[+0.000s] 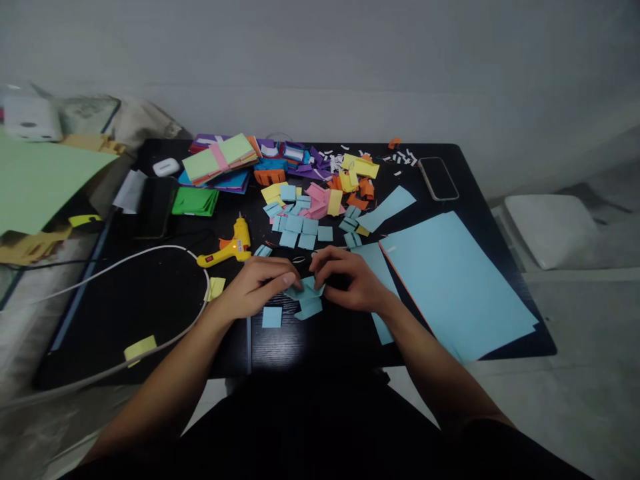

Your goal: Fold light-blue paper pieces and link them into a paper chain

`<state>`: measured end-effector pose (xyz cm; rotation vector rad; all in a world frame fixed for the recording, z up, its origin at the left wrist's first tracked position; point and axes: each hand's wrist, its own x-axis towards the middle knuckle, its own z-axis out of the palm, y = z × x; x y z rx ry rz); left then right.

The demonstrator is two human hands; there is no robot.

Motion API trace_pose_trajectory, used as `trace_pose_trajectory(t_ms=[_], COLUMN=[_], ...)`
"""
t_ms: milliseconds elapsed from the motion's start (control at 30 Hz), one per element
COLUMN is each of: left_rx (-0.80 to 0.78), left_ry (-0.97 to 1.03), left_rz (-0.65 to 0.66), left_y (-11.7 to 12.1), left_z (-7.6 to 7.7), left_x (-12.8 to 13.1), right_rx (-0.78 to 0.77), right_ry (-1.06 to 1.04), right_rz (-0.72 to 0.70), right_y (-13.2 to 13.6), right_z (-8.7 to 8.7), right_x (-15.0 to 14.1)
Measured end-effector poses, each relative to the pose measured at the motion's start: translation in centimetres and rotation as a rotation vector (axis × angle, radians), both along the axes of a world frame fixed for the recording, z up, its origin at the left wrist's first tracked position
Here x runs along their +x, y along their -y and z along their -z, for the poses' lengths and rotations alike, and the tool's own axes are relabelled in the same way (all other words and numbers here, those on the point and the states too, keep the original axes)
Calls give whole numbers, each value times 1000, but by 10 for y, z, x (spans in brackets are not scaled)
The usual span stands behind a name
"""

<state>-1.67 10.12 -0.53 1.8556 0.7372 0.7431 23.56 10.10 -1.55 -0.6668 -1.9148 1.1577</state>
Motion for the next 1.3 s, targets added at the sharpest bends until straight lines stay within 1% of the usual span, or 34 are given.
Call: trace_pose_trajectory(t_ms=[133, 200, 267, 367, 433, 567, 667, 733, 767, 867, 933, 967, 1133, 1300], left_rx=[-42, -70, -146, -300, -353, -354, -346, -330, -321, -304, -295, -288, -242, -164], left_ry=[-33, -49, -39, -20, -8, -14, -24, -24, -25, -32, -40, -43, -53, -75], left_rz=[-68, -66, -53, -49, -41, -17, -31, -42, -49, -83, -102, -107, -119, -109], left_y=[-2, -2, -3, -2, -1, -1, -1, -1, -1, -1, -1, -1, 0, 0], left_z=[2, 3, 4, 6, 8, 7, 6, 7, 7, 8, 8, 9, 9, 10], left_x=[6, 7, 8, 7, 6, 6, 6, 6, 6, 5, 5, 5, 5, 6], right_rx=[45, 64, 77, 98, 104, 100, 90, 42, -10, -242, -372, -412, -517, -534], right_ry=[16, 22, 25, 29, 37, 48, 42, 33, 25, 40, 74, 88, 26, -16], right_rz=[33, 41, 47, 49, 45, 37, 27, 44, 68, 104, 80, 66, 83, 105], right_y=[3, 5, 6, 7, 7, 8, 10, 10, 10, 8, 7, 7, 6, 5], right_z=[1, 3, 4, 5, 6, 4, 2, 2, 2, 5, 7, 8, 11, 13], right_x=[-4, -5, -6, -6, -7, -8, -9, -10, -10, -10, -11, -11, -13, -14])
